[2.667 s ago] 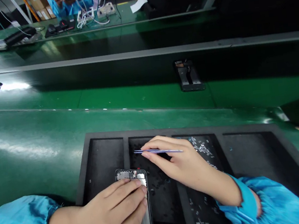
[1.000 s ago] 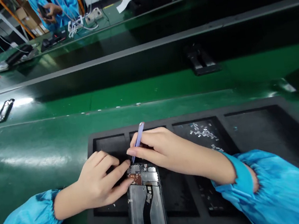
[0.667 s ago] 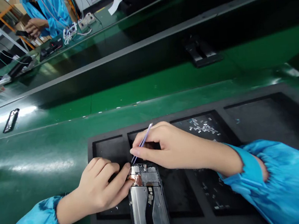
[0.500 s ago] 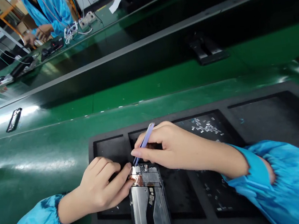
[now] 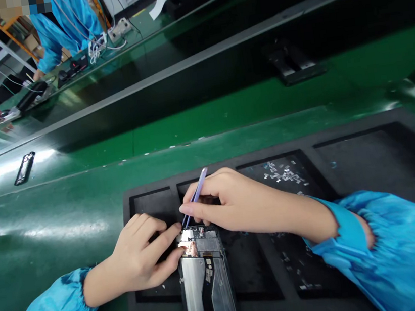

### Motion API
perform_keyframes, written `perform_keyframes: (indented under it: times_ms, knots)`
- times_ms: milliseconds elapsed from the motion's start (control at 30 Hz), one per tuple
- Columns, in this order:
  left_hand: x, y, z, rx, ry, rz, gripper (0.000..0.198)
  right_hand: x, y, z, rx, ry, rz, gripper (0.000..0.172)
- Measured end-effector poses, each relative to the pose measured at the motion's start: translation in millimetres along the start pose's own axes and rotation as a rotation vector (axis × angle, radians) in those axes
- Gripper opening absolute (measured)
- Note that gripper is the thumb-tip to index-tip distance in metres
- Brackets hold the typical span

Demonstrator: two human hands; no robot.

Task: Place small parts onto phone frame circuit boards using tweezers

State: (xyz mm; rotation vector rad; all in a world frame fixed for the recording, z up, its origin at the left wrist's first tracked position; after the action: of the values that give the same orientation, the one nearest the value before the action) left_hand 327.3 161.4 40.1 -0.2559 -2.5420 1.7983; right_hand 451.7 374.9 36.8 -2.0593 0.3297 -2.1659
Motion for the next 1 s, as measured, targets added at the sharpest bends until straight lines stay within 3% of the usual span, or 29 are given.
perform_keyframes:
  times_ms: [333,533,633,767,867,1000]
  knots:
    - [0.7,0.4,1.7,-0.047,0.003,0.008,0.026,2.7,2.2,-3.2,-0.05,-0.086,-0.015,0.041]
    - [-0.5,-0.8,2.5,-0.095,-0.015,-0.016,0.022,-1.7,3.4,-1.8,-0.06,-0.014,-0.065,0.043]
    - [2.9,-0.1,2.9,-0.099,-0.089,0.089,0.025,-0.4,2.3,-0.7,-0.026,0.022,-0.1,0.04]
    - [13.1,1.0,0.3,0.006,-0.15,0.418,0.035,10.3,1.8,0.8,0.025,0.018,-0.118,0.038]
    - [19.7,1.2,-3.4,0.058,-0.178,0.608,0.027,17.2,3.5,3.7,0.056,0.006,-0.098,0.04]
    - [22.3,2.4,-5.8,-0.011,-0.206,0.612,0.019,16.6,4.4,11.2,0.022,0.0,-0.001,0.037]
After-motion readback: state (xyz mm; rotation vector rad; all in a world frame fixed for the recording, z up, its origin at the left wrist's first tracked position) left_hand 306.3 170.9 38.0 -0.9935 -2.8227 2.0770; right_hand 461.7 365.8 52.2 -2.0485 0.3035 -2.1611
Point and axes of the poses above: each hand's wrist, its own z-axis away from the middle knuckle, its own y-axis out of the palm, x = y × z, the point moved 1 cm from there along -z, towards the middle knuckle, and after that the axes turned 6 degrees about -z, right-handed, at the moved point
